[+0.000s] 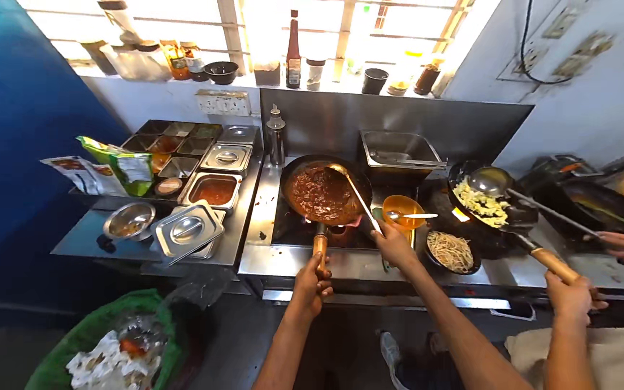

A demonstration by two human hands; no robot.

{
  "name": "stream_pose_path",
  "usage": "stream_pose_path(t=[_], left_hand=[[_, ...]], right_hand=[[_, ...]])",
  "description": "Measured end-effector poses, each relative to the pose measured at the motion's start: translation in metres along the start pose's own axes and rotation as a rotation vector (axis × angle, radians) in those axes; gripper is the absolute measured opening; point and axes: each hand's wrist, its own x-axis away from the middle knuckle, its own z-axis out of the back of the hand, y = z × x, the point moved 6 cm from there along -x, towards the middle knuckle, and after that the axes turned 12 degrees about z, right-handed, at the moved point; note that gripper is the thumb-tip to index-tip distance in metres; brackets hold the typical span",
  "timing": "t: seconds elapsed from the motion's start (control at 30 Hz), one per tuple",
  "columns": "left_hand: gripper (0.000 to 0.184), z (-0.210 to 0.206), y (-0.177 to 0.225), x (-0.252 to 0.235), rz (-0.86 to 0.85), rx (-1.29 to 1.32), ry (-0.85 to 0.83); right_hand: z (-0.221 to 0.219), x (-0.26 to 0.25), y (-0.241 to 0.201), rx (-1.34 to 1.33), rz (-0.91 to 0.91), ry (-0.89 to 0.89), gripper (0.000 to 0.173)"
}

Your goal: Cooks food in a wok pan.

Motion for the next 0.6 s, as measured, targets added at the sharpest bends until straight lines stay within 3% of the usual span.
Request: stream_pose_path(t=[0.1,0.2,0.3,0.37,0.43,0.5,0.6], left_hand=[[0.039,0.000,0.006,0.000,0.006,-0.046,-0.022],[0.042,-0.002,0.002,-0.002,0.004,-0.078,-0.037],[0.045,-0.006,-0.005,-0.006,0.012,-0.055,-0.064],[0.049,-0.008,-0.005,-0.007,0.031,-0.023,-0.048],[0.053,-0.007,-0.002,-0.006,0.058,0.008,-0.031],[0.046,-0.006,0.001,-0.007,0.041,0.007,0.003],[0.032,-0.007,0.000,-0.009,-0.002,-0.044,0.037]], right_hand=[[-0.005,0.041,0.007,-0.359,-0.151,-0.049,0.039],[-0.033,0.078,-0.026,-1.138,-0.395,-0.074,0.026],[-0.059,0.076,-0.073,-1.837,-0.476,-0.158,0.034],[-0.068,0.062,-0.092,-2.000,-0.469,-0.196,0.035],[-0.068,0.048,-0.089,-1.766,-0.395,-0.139,0.029],[-0.057,0.030,-0.075,-1.212,-0.257,-0.029,0.025],[-0.042,-0.011,-0.058,-0.452,-0.015,0.063,0.036]])
